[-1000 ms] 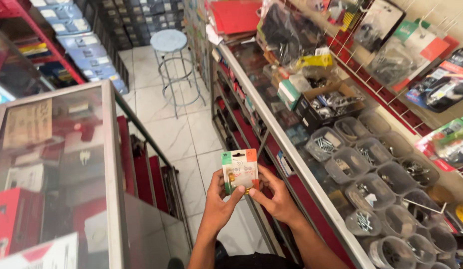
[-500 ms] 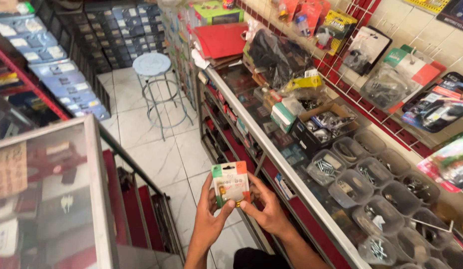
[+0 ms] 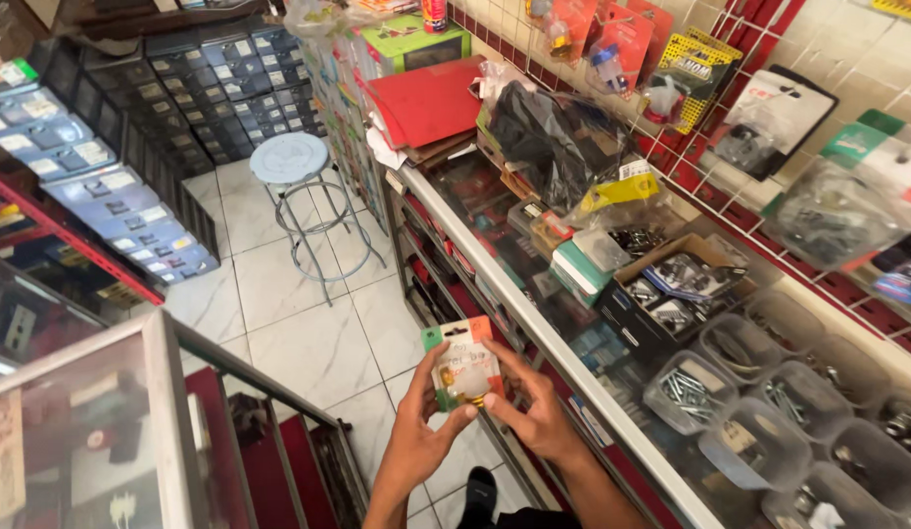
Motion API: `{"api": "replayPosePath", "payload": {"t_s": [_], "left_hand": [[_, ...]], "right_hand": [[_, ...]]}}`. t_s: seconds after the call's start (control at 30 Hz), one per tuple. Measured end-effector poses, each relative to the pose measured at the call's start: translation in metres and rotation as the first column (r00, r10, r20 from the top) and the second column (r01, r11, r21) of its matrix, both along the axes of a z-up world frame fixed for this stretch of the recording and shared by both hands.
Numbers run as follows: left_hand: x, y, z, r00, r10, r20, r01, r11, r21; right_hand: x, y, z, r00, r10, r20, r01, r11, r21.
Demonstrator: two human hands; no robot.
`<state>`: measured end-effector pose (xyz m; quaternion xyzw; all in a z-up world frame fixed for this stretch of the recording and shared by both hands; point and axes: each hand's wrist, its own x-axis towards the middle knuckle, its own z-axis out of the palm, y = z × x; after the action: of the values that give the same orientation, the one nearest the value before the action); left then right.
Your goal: The person handles various motorcycle parts in their retail packaging, picking them up from a display counter and hanging them on a wire storage rack.
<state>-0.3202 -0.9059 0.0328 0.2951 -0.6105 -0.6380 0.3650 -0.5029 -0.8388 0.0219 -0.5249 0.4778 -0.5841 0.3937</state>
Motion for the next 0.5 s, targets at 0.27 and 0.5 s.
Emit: {"api": "replayPosePath", "payload": {"t_s": [0.27,0.5], "left_hand": [[-0.043,-0.063,0.019,0.999,-0.041,0.032,0.042,0.999,-0.023],[-0.062,-0.098,0.011,1.0,0.012,0.017,-0.011,0.996,-0.085]], "right_hand": [[-0.038,-0.058,0.01,0.998,-0.043,0.044,0.044,0.998,-0.039],[-0.057,-0.099,0.009,0.996,0.048,0.071,-0.043,0.997,-0.069]]}}
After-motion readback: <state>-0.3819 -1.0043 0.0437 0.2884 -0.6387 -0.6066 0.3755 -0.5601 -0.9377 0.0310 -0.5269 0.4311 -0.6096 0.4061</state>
